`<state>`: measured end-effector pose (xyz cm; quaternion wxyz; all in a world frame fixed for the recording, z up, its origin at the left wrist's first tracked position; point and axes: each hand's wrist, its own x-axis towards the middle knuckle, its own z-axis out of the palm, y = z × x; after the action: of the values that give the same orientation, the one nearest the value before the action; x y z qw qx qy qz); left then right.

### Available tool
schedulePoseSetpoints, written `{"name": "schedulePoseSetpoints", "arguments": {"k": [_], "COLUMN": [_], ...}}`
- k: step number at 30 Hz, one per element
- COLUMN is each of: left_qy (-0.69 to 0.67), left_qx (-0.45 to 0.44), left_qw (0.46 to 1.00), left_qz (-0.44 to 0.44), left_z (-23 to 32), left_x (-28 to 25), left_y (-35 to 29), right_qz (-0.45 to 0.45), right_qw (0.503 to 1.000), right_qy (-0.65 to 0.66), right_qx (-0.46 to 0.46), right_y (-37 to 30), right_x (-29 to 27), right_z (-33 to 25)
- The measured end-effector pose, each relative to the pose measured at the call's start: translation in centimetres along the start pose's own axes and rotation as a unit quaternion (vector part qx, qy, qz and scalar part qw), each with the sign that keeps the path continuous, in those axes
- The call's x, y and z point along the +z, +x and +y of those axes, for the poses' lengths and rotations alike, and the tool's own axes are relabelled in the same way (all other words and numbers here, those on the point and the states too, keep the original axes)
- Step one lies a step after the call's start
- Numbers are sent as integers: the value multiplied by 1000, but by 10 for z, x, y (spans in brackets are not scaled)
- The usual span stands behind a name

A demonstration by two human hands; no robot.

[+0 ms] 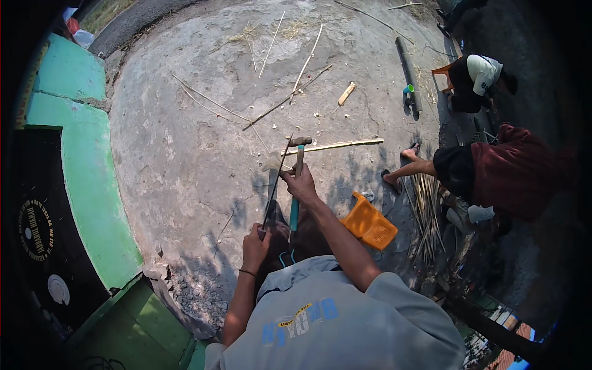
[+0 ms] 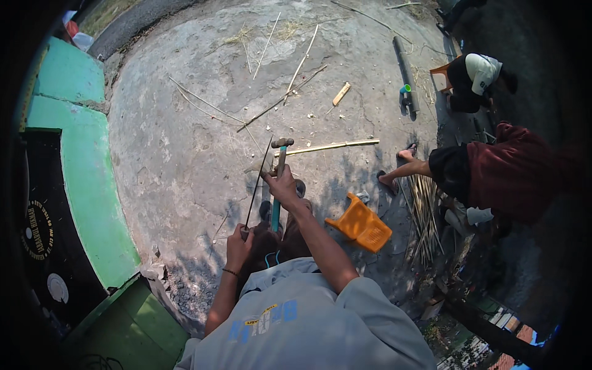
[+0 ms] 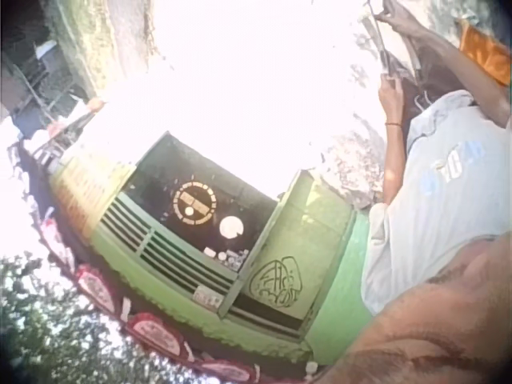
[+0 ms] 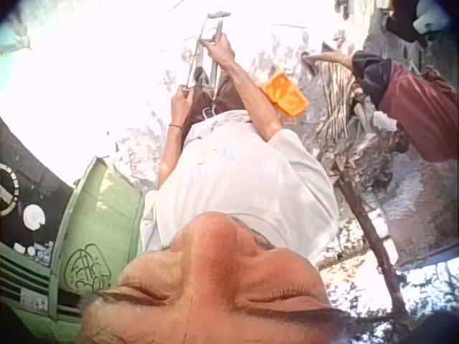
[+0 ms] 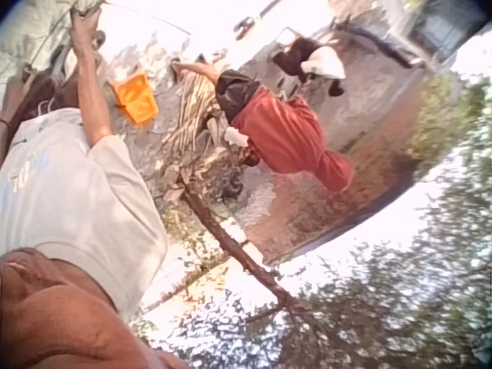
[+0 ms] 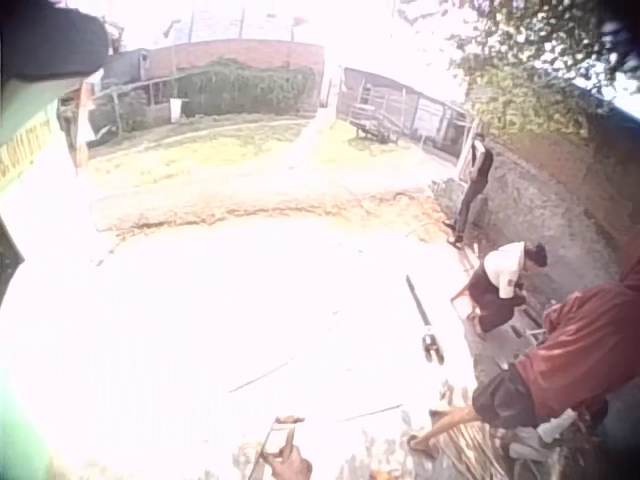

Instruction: The person splits pieces of bamboo into strips using a machete and a hammer, striking the blade into the bamboo stalks to divide them.

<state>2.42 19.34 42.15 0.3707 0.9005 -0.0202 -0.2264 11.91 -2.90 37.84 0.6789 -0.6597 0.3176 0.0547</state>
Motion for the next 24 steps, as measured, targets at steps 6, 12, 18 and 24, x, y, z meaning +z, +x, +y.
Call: {"name": "schedulePoseSetpoints", "arguments": {"k": [6, 12, 18, 24], "left_qy": [1, -11, 12, -16], "left_qx": [17, 26, -34, 7], "left_qw": [1000, 998, 993, 997], "left_qz": [14, -48, -116, -79], "left_z": [-1, 5, 2, 41], "left_x": [2, 3, -24, -49], "left_y": [13, 46, 54, 56], "right_qz": [-78, -26, -59, -98], "right_qw": [997, 993, 996, 994], "right_qy": [-2, -114, -69, 23], "right_qx": [27, -30, -1, 38], "right_y": [7, 41, 35, 35], "right_x": [-17, -42, -33, -35], "right_z": [-18, -17, -29, -33]}}
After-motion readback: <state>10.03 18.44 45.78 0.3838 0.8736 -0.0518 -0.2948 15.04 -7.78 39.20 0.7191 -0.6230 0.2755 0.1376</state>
